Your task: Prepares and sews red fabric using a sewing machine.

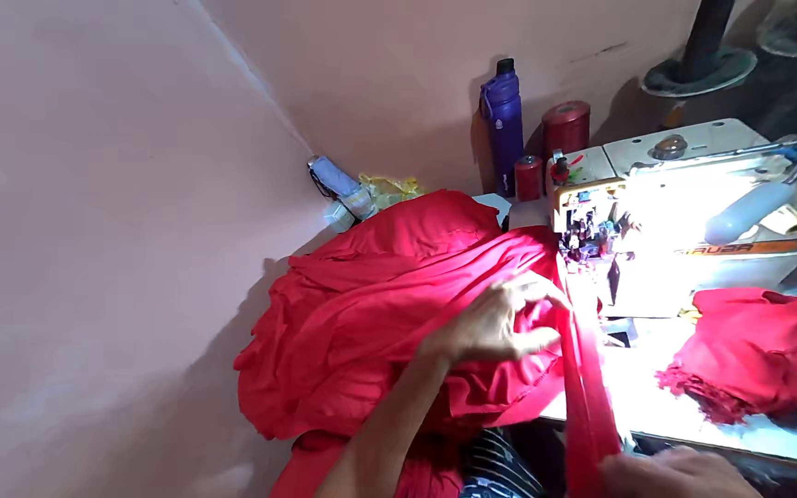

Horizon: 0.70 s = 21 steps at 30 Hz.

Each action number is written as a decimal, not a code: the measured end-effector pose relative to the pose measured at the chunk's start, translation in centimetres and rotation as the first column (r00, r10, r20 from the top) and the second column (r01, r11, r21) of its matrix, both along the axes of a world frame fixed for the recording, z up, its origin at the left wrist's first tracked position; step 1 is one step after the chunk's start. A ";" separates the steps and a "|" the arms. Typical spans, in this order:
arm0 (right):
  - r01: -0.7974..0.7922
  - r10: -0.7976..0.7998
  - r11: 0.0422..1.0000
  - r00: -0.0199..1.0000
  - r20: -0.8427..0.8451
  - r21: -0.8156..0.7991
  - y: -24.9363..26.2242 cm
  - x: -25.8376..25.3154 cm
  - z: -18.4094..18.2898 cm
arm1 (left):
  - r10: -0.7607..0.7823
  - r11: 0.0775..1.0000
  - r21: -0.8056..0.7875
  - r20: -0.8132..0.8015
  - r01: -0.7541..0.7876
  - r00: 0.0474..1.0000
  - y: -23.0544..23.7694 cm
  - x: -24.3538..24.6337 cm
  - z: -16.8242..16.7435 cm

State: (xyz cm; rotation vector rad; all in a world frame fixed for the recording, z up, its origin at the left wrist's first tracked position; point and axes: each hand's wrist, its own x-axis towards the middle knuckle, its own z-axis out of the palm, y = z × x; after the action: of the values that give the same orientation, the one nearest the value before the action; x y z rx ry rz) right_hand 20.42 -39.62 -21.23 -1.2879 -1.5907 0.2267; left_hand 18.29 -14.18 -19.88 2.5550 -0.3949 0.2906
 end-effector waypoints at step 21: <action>0.136 -0.133 0.986 0.990 -0.037 0.093 3.4 2.4 -0.1 | -0.193 0.951 0.254 0.036 0.178 0.981 -3.3 -11.5 4.3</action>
State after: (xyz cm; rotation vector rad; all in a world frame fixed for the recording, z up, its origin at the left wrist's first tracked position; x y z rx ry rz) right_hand 22.86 -36.22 -21.30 -1.3057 -1.4644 0.0847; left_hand 6.77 -17.51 -15.55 2.7322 -0.7323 0.2631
